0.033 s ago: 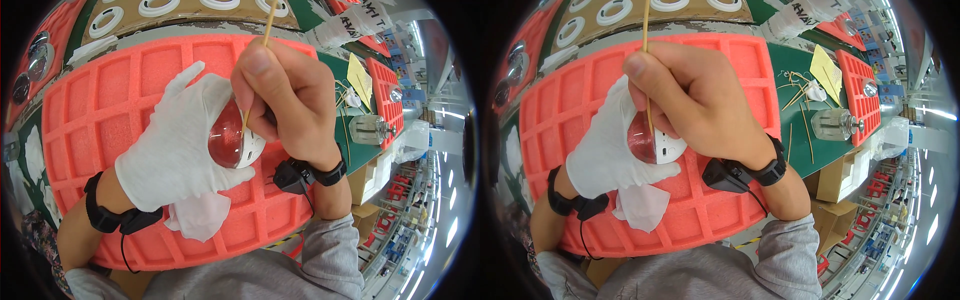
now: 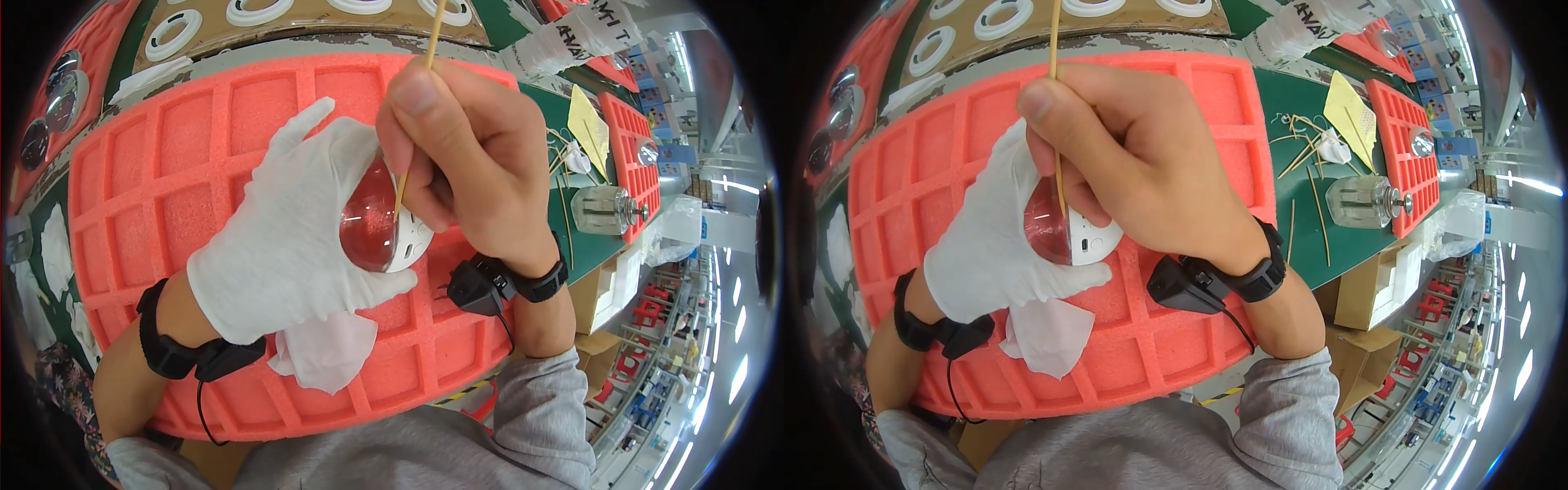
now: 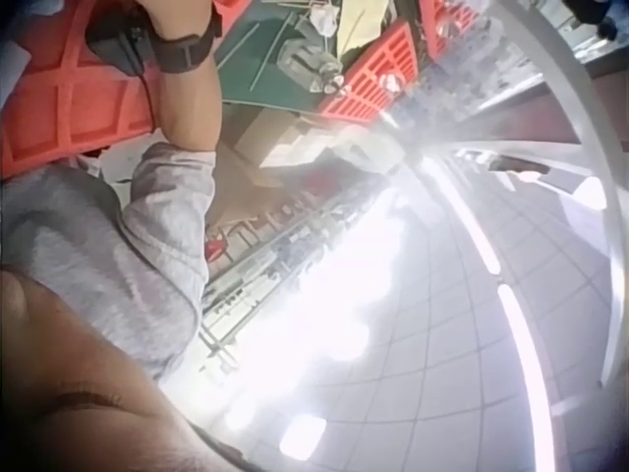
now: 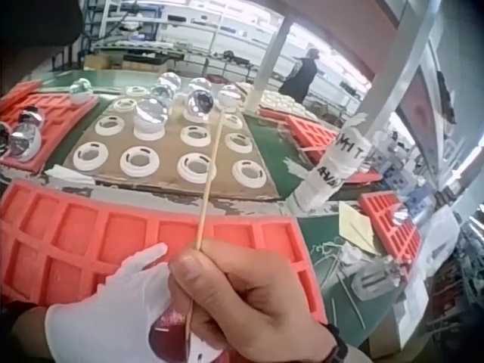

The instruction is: The person uses a wooden stick to scrape the surface of a small electronic device, wipes it with a cloth, and then sets it back onto a pink foam tray.

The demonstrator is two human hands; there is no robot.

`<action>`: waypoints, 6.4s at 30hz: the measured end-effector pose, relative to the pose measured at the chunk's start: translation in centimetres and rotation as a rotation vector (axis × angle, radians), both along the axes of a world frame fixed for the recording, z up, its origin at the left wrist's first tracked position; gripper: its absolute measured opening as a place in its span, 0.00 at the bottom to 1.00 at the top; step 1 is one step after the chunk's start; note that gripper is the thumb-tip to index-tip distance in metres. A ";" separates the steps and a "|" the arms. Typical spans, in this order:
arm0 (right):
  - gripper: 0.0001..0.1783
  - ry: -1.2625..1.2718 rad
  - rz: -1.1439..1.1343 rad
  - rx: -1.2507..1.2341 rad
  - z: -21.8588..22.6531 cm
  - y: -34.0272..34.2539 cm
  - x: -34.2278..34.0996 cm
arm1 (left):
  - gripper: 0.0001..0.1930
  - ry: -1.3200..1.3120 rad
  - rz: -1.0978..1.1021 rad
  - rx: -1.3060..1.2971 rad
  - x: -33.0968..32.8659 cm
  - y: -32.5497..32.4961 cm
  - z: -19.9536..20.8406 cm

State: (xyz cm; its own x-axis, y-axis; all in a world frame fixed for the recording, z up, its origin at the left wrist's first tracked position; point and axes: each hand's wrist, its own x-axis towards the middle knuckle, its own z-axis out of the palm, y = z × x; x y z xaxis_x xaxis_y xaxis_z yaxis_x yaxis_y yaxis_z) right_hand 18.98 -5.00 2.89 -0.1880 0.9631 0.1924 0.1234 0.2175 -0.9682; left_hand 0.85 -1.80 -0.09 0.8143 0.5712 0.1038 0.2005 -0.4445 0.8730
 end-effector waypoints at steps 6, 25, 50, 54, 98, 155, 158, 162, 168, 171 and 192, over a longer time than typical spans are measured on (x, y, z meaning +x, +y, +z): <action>0.24 0.023 0.011 -0.068 -0.3 0.0 0.2 | 0.44 -0.029 0.008 -0.003 0.1 -0.4 -0.5; 0.25 0.073 -0.005 -0.086 -0.7 -0.2 -0.3 | 0.45 0.005 0.011 0.090 -0.1 -0.4 -1.0; 0.23 -0.021 0.006 0.170 -1.6 -0.8 0.4 | 0.41 -0.069 0.022 -0.017 0.2 -0.8 -1.4; 0.23 -0.073 0.008 0.225 -1.7 -0.6 0.0 | 0.41 -0.009 -0.023 -0.013 -0.3 -0.5 -0.9; 0.16 -0.272 0.033 0.487 -1.2 -0.6 0.3 | 0.43 0.043 -0.034 -0.010 -0.6 -0.5 0.0; 0.19 -0.206 0.018 0.487 -1.2 -1.3 -0.7 | 0.46 0.006 -0.033 -0.101 -1.1 -0.5 0.4; 0.19 -0.200 0.037 0.573 -1.6 -1.1 -0.9 | 0.46 0.052 -0.011 -0.079 -1.0 -0.8 0.7; 0.19 -0.209 0.065 0.555 -1.5 -1.2 -1.0 | 0.46 0.095 0.001 -0.075 -1.1 -0.9 1.2; 0.19 0.006 0.049 0.325 -2.2 -1.7 -1.1 | 0.47 -0.044 0.001 -0.080 -1.1 -0.7 -0.6; 0.20 -0.052 -0.015 0.354 -2.1 -1.8 -1.4 | 0.48 0.017 -0.048 -0.067 -1.2 -0.4 -0.4; 0.21 -0.108 -0.006 0.414 -1.4 -1.7 -1.6 | 0.46 0.015 -0.017 -0.038 -1.4 -0.6 0.6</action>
